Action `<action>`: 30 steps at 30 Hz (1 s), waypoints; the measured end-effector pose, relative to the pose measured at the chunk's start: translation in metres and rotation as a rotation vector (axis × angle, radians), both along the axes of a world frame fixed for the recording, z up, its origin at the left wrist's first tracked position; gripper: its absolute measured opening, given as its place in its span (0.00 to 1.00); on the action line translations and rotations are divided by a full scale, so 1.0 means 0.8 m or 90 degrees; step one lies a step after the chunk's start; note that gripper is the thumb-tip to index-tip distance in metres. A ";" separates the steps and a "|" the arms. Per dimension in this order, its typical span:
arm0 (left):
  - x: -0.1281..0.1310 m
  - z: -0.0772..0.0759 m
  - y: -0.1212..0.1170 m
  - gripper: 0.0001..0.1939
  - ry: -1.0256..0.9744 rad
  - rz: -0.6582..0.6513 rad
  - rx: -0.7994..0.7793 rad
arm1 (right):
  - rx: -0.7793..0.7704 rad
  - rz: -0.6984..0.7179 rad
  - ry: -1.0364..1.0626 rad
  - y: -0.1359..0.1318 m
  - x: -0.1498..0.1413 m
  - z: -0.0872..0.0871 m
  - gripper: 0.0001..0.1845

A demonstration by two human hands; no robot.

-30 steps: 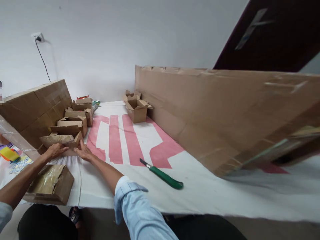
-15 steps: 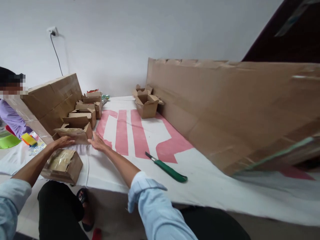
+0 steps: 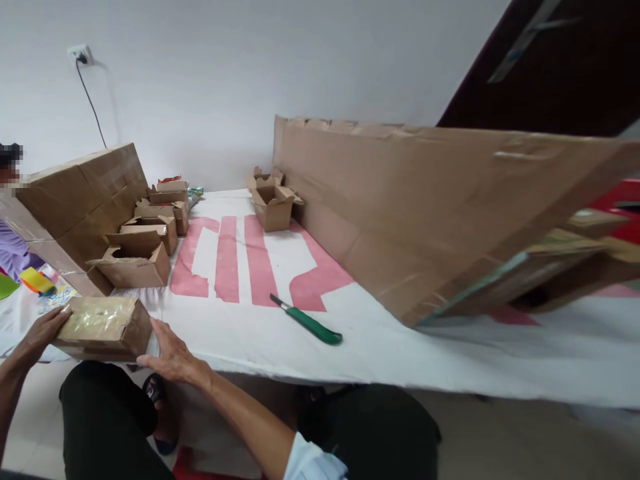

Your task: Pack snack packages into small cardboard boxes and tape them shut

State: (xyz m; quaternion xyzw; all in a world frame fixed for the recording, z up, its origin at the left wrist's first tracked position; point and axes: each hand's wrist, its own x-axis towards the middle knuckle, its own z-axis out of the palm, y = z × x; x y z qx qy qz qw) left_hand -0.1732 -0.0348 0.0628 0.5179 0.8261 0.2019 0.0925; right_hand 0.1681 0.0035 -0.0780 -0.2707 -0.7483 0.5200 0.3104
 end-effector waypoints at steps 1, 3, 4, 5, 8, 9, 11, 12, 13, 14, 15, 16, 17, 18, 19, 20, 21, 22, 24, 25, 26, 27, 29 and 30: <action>0.016 -0.007 -0.001 0.36 -0.041 0.026 0.022 | 0.005 -0.014 0.005 -0.001 0.000 0.000 0.55; 0.058 -0.020 0.001 0.35 -0.117 0.029 0.052 | 0.004 -0.077 0.004 0.002 0.011 -0.005 0.54; 0.082 -0.026 0.003 0.35 -0.145 0.007 0.052 | -0.002 -0.125 0.004 0.005 0.021 -0.009 0.53; 0.108 -0.032 0.006 0.35 -0.169 -0.030 0.058 | -0.009 -0.180 0.007 0.010 0.034 -0.013 0.52; 0.178 -0.052 0.016 0.41 -0.264 -0.097 0.086 | -0.039 -0.313 0.033 0.024 0.091 -0.024 0.49; 0.196 -0.059 0.019 0.44 -0.306 -0.120 0.085 | -0.048 -0.329 0.046 0.028 0.113 -0.027 0.48; 0.221 -0.070 0.025 0.48 -0.378 -0.159 0.087 | -0.065 -0.334 0.066 0.033 0.153 -0.027 0.46; 0.229 -0.074 0.028 0.49 -0.407 -0.172 0.094 | -0.072 -0.330 0.072 0.033 0.169 -0.026 0.45; 0.233 -0.077 0.030 0.49 -0.433 -0.181 0.106 | -0.076 -0.326 0.076 0.034 0.182 -0.024 0.44; 0.235 -0.078 0.032 0.49 -0.455 -0.184 0.120 | -0.077 -0.321 0.076 0.033 0.192 -0.022 0.43; 0.236 -0.079 0.034 0.48 -0.475 -0.184 0.132 | -0.076 -0.316 0.073 0.033 0.197 -0.020 0.42; 0.235 -0.080 0.035 0.48 -0.493 -0.182 0.140 | -0.074 -0.312 0.069 0.032 0.200 -0.018 0.41; 0.234 -0.079 0.036 0.46 -0.508 -0.180 0.142 | -0.072 -0.308 0.066 0.031 0.200 -0.017 0.40; 0.233 -0.078 0.036 0.45 -0.521 -0.179 0.140 | -0.069 -0.305 0.063 0.030 0.199 -0.016 0.39; 0.231 -0.077 0.037 0.44 -0.532 -0.178 0.136 | -0.066 -0.301 0.060 0.030 0.198 -0.017 0.38; 0.230 -0.076 0.037 0.43 -0.543 -0.178 0.133 | -0.061 -0.295 0.055 0.030 0.198 -0.019 0.37; 0.229 -0.074 0.038 0.41 -0.551 -0.179 0.128 | -0.050 -0.290 0.048 0.032 0.200 -0.023 0.36; 0.228 -0.072 0.039 0.39 -0.557 -0.180 0.123 | -0.030 -0.291 0.034 0.034 0.205 -0.029 0.35; 0.226 -0.067 0.042 0.36 -0.558 -0.187 0.119 | 0.045 -0.329 -0.019 0.040 0.225 -0.044 0.33; 0.226 -0.064 0.044 0.34 -0.558 -0.193 0.118 | 0.098 -0.367 -0.060 0.044 0.240 -0.053 0.31; 0.225 -0.062 0.045 0.32 -0.560 -0.200 0.118 | 0.158 -0.411 -0.110 0.048 0.258 -0.062 0.28; 0.225 -0.060 0.047 0.30 -0.564 -0.206 0.118 | 0.214 -0.455 -0.168 0.052 0.279 -0.070 0.26; 0.225 -0.058 0.051 0.28 -0.579 -0.213 0.119 | 0.288 -0.524 -0.299 0.056 0.321 -0.082 0.23; 0.226 -0.058 0.053 0.27 -0.588 -0.214 0.119 | 0.300 -0.553 -0.371 0.056 0.341 -0.085 0.22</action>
